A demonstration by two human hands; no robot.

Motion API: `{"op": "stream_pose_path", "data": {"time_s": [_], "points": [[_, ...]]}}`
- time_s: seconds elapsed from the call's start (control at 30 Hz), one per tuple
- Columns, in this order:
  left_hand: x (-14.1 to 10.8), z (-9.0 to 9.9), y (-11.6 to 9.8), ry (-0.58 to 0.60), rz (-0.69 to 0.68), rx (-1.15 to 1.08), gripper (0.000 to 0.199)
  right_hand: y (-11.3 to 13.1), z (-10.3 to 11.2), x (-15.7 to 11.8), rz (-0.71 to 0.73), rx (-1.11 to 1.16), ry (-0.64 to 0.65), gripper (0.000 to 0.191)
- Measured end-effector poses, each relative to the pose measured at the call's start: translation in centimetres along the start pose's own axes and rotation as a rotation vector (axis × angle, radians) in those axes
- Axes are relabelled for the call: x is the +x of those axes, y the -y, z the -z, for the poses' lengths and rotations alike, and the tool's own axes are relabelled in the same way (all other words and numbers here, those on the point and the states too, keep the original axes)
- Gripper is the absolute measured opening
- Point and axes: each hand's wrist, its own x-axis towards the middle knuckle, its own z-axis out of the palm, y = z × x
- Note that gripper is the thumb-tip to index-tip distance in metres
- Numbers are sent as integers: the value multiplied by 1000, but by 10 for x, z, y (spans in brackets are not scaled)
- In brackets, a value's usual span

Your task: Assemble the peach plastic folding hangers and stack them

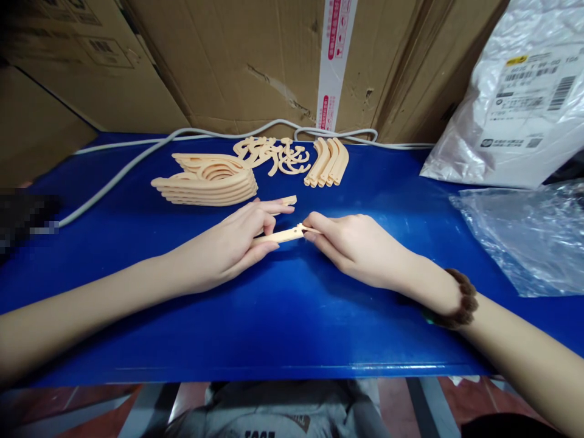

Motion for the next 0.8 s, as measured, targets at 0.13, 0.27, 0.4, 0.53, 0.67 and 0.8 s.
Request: {"op": "stream_pose_path", "data": {"time_s": [0.13,0.27,0.4,0.53,0.67,0.8], "points": [[0,-1,1,0,-23,35,11,4,1,0,-20,110,21,29],[-1,-2,0,13,-52,142,16,8,-1,2,-34,178,-6,32],[-1,-2,-1,29,-84,198,21,12,-3,2,-39,175,-26,33],[0,-2,0,37,-96,216,23,12,-6,-1,-57,58,-20,33],[0,-3,0,46,-97,214,21,8,-11,-3,4,-191,-72,39],[0,-3,0,50,-94,201,20,8,-13,-4,103,-417,-156,44]]}}
